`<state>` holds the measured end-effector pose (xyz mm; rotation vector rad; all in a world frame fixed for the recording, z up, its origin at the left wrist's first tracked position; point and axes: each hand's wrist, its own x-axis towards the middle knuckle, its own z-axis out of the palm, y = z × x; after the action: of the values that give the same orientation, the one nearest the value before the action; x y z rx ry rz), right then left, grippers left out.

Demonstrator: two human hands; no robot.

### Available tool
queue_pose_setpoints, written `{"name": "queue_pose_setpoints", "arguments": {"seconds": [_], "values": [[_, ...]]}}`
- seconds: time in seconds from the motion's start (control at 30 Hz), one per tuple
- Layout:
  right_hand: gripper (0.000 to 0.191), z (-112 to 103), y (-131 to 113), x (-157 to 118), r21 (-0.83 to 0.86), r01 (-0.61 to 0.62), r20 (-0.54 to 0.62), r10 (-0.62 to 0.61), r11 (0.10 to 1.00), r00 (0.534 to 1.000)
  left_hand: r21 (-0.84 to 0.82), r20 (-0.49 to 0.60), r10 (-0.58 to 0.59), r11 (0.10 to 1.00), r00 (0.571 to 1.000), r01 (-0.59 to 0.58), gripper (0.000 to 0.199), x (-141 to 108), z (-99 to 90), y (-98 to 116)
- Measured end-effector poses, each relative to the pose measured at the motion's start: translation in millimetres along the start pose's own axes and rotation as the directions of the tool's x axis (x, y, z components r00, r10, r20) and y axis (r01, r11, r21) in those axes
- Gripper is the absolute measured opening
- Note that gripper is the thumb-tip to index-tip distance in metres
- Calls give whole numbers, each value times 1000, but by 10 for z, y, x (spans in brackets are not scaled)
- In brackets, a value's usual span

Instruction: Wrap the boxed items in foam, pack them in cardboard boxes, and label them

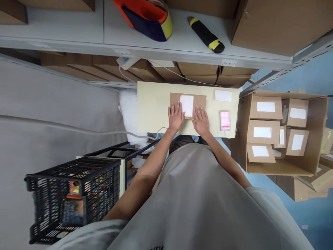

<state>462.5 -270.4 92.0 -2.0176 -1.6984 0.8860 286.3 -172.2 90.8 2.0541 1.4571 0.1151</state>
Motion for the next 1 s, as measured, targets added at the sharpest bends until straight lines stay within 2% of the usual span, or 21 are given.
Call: {"name": "queue_pose_setpoints", "arguments": {"seconds": [0.1, 0.17, 0.23, 0.3, 0.37, 0.4, 0.57, 0.7, 0.8, 0.93, 1.0], "values": [[86, -49, 136, -200, 44, -83, -32, 85, 996, 996, -83, -133, -168, 984, 977, 158, 87, -111, 105, -108], [101, -64, 213, -276, 138, -187, -61, 197, 973, 979, -238, -205, -376, 915, 904, 327, 91, -166, 153, -195], [113, -66, 259, -302, 285, -304, -17, 322, 909, 947, -405, -171, -554, 793, 815, 454, 91, -189, 161, -256], [120, -71, 263, -299, 418, -391, 85, 394, 820, 915, -493, -100, -616, 712, 781, 499, 88, -189, 121, -273], [121, -94, 221, -297, 491, -418, 133, 409, 764, 903, -516, -82, -604, 707, 793, 485, 85, -194, 42, -253], [121, -115, 184, -305, 514, -408, 117, 410, 754, 904, -519, -94, -587, 718, 804, 464, 85, -208, -9, -237], [115, -263, -92, -474, 597, -296, -83, 425, 745, 901, -585, -191, -480, 756, 856, 293, 84, -424, -281, -188], [112, -299, -261, -740, 681, -241, -146, 451, 691, 881, -734, -235, -442, 664, 866, 140, 82, -683, -389, -163], [101, -228, -310, -1004, 755, -218, -150, 486, 619, 861, -798, -207, -423, 594, 882, 97, 78, -866, -350, -136], [85, -71, -375, -1431, 827, -189, -134, 513, 529, 848, -780, -115, -410, 602, 905, 174, 56, -1102, -172, -134], [84, -7, -422, -1662, 852, -177, -153, 558, 493, 816, -776, -66, -386, 599, 920, 196, 42, -1217, -60, -136]]}}
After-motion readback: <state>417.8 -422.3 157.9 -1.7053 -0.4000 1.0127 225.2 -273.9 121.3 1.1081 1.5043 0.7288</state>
